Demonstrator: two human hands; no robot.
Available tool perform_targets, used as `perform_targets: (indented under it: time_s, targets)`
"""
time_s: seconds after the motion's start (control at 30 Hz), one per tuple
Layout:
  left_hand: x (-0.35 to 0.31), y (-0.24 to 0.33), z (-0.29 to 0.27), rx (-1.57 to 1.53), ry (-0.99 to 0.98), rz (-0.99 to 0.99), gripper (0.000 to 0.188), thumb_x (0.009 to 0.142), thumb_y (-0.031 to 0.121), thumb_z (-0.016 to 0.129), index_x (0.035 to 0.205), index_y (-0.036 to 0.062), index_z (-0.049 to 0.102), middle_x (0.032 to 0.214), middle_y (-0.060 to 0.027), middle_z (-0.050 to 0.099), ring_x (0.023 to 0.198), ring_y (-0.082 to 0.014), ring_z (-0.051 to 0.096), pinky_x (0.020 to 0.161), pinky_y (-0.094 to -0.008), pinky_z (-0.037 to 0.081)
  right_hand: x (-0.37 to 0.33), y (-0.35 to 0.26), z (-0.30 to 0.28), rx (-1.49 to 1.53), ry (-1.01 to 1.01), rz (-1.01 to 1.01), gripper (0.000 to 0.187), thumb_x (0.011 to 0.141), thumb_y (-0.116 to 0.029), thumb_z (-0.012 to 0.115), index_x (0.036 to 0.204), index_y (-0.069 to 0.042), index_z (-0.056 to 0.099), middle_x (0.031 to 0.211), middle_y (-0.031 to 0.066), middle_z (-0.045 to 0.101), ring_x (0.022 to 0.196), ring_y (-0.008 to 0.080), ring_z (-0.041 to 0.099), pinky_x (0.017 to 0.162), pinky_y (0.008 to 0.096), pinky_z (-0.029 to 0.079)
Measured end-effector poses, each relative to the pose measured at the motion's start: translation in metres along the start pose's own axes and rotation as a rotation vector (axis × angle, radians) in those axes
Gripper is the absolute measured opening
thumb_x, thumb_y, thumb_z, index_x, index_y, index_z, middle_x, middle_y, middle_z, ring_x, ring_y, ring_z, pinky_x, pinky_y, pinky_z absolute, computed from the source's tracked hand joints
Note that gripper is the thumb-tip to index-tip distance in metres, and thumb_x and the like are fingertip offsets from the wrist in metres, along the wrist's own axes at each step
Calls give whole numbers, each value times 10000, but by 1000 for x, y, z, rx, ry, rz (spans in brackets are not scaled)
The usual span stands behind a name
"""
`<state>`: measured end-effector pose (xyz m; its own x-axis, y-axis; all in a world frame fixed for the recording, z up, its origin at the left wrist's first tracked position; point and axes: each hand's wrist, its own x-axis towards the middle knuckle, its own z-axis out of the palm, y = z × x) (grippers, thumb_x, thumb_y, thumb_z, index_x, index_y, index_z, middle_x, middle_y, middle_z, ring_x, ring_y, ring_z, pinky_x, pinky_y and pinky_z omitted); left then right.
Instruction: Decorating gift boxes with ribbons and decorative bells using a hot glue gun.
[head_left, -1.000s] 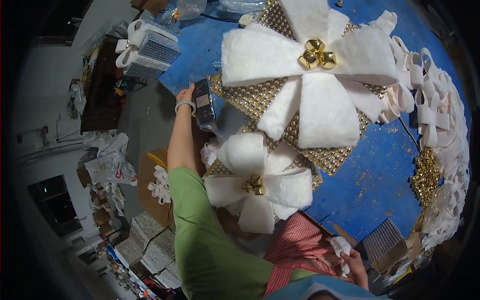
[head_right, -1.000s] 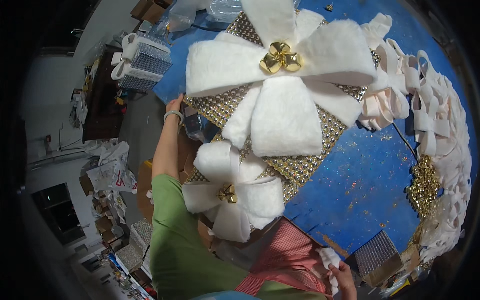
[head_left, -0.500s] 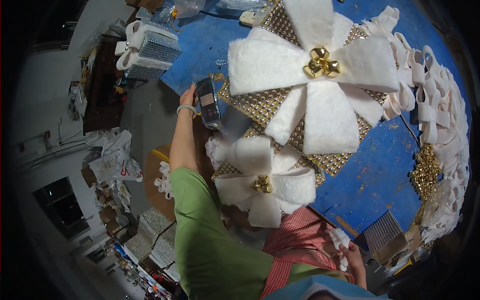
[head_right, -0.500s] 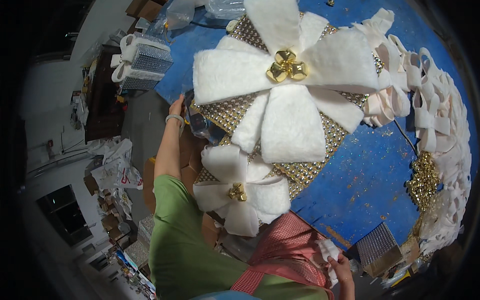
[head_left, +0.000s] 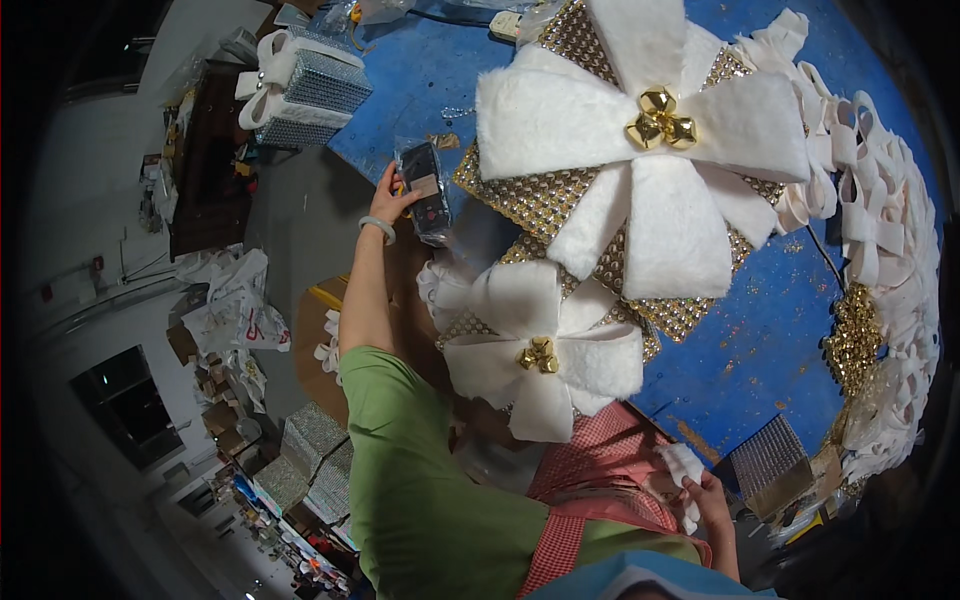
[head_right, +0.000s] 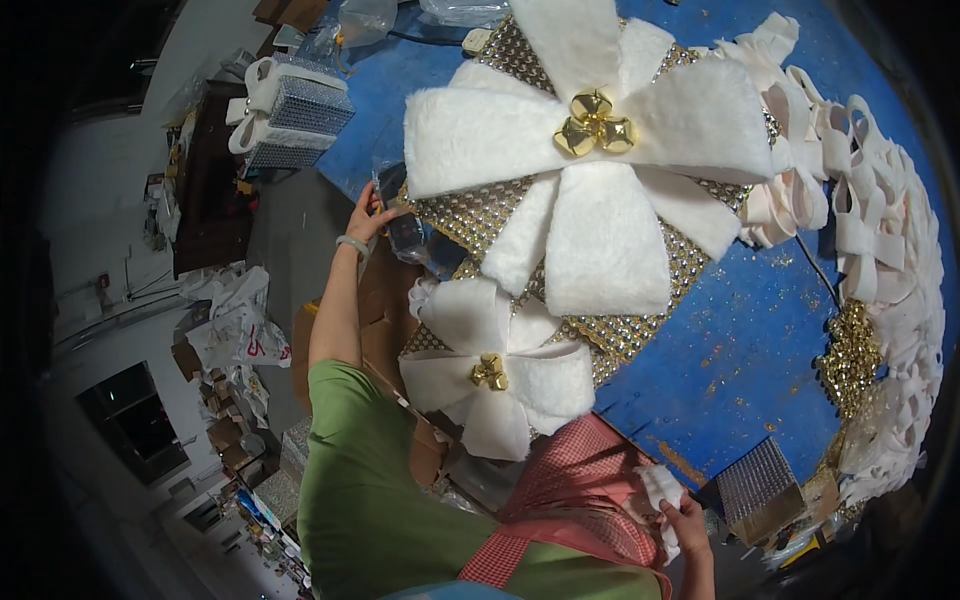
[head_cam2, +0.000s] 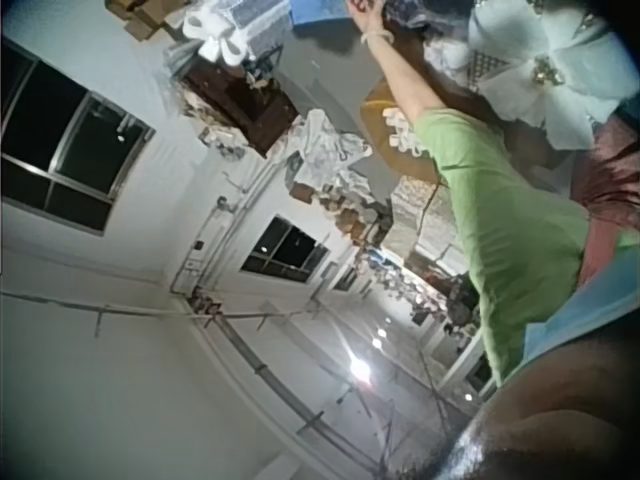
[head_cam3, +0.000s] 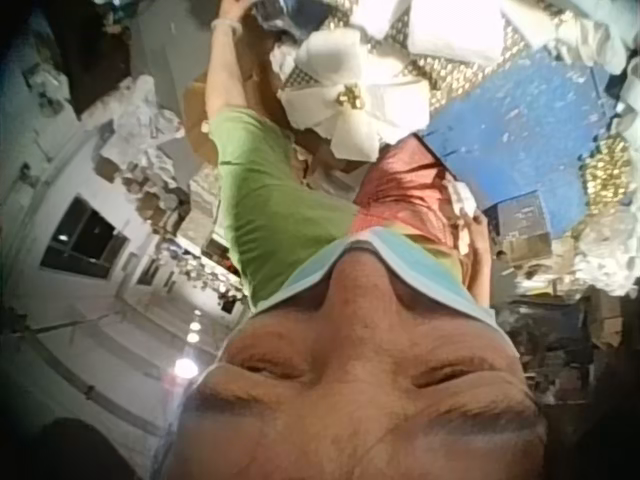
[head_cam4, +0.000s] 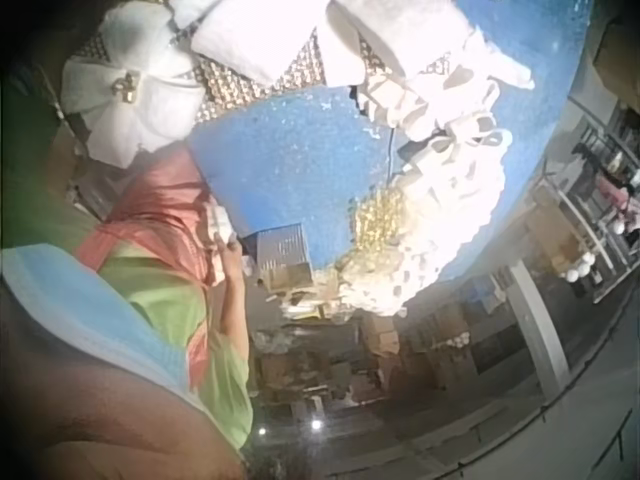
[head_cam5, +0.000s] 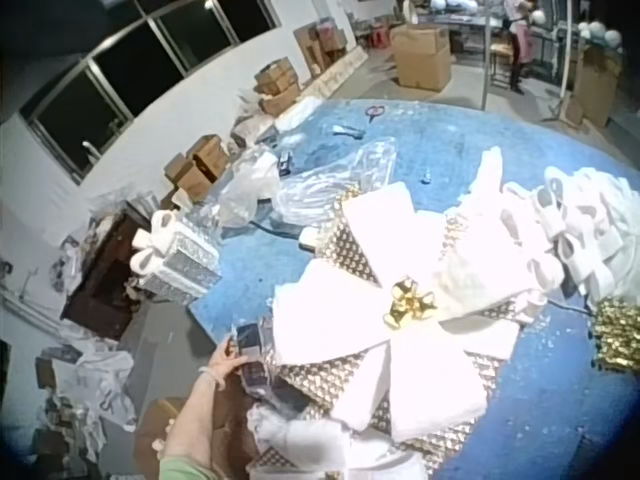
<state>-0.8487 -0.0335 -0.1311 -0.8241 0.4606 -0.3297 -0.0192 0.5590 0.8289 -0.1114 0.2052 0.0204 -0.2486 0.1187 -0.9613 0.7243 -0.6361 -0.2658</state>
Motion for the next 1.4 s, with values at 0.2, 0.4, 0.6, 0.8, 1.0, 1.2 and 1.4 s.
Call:
perform_targets:
  time_s: [0.2, 0.4, 0.6, 0.8, 1.0, 1.2, 1.4]
  targets:
    - [14, 6, -4, -219, 147, -225, 521, 810, 230, 676, 1260, 85, 458, 895, 27, 569, 757, -67, 519, 642, -200, 402, -1, 3, -3, -41, -5, 32, 109, 842, -96, 601, 920, -19, 608, 654, 6, 605, 553, 86, 559, 519, 233, 427]
    - [31, 14, -1, -369, 236, -435, 229, 831, 299, 654, 940, 100, 623, 716, 23, 602, 558, -59, 519, 489, -204, 386, 0, 5, -4, -46, 1, 37, 112, 842, -94, 600, 926, -21, 613, 664, 3, 605, 554, 81, 555, 521, 231, 424]
    - [34, 20, 10, -281, 323, -435, 257, 768, 349, 709, 720, 133, 578, 557, 23, 515, 450, -92, 455, 393, -228, 319, -1, 8, -6, -36, 17, 28, 132, 828, -121, 635, 927, -33, 634, 663, -2, 615, 533, 72, 547, 488, 230, 416]
    - [33, 21, 7, -291, 368, -488, 278, 772, 378, 698, 717, 139, 567, 587, 21, 534, 472, -96, 469, 407, -232, 328, -1, 12, -5, -41, 21, 47, 103, 833, -111, 624, 897, -31, 630, 646, 0, 612, 527, 75, 545, 484, 230, 415]
    - [30, 14, 1, -388, 277, -481, 267, 822, 391, 644, 736, 149, 569, 632, 28, 561, 527, -87, 499, 457, -228, 363, 1, 14, -4, -23, 10, -5, 87, 833, -100, 620, 880, -27, 625, 640, 1, 608, 524, 79, 549, 478, 232, 418]
    - [36, 11, 5, -372, 311, -477, 270, 830, 390, 632, 734, 145, 573, 626, 32, 558, 517, -89, 494, 440, -222, 352, 1, 15, 1, -30, 7, 7, 79, 827, -91, 621, 874, -28, 620, 632, 9, 610, 503, 84, 544, 466, 234, 416]
    - [31, 12, 6, -285, 344, -506, 255, 834, 346, 639, 706, 134, 579, 626, 33, 563, 503, -81, 496, 423, -216, 349, -2, 12, 4, -29, 12, 15, 84, 825, -103, 627, 870, -32, 618, 624, 14, 608, 496, 84, 541, 458, 235, 413]
